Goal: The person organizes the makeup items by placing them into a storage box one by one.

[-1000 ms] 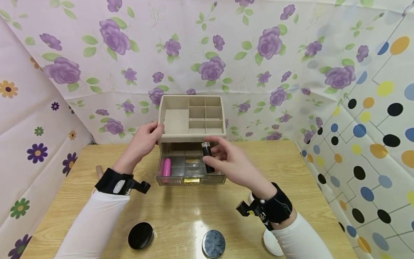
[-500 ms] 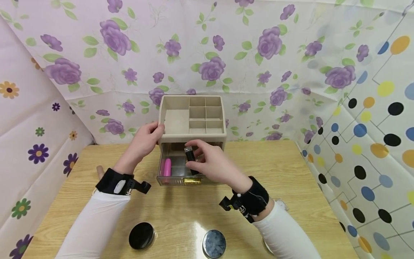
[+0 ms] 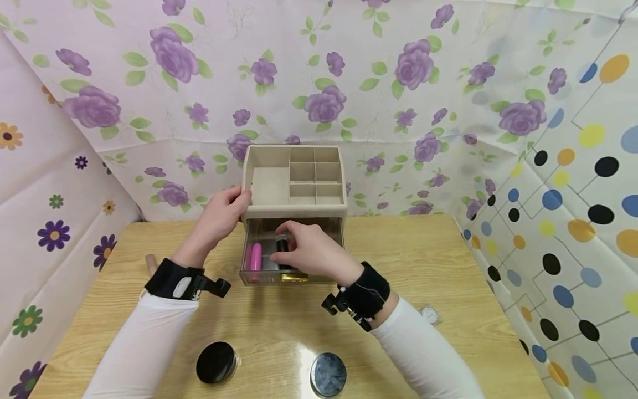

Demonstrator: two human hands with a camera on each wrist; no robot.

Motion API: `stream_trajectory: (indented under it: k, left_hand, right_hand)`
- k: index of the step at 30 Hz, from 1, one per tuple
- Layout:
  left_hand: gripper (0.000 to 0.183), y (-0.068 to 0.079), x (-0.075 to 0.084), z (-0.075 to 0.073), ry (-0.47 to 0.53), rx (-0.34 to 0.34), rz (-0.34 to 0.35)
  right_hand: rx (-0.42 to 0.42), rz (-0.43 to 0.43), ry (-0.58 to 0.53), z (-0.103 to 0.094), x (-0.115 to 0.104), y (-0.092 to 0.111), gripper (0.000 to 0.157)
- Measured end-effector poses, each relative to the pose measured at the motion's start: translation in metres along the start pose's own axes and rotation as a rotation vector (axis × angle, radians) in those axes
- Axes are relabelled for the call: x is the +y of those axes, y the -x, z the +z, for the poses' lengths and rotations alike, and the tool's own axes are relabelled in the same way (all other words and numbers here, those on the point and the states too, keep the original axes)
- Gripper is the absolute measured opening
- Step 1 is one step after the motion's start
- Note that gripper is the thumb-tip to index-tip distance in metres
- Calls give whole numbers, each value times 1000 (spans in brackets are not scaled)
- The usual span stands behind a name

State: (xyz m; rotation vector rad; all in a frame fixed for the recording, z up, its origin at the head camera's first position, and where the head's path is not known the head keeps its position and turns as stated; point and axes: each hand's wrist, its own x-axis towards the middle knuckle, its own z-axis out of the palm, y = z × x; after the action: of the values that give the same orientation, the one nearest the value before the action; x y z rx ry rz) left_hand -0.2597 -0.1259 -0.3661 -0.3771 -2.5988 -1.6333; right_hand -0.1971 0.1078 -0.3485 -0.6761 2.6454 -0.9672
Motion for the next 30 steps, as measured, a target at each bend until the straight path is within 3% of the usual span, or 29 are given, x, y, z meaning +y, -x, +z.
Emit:
stream_trajectory:
  k: [19, 30]
  left_hand:
    - [53, 0, -2, 1, 6, -4, 1]
    - [54, 0, -2, 1, 9, 2, -2]
  right_hand:
    - [-79, 27, 140, 11, 0, -18, 48]
    - [-114, 19, 131, 11, -4, -19, 53]
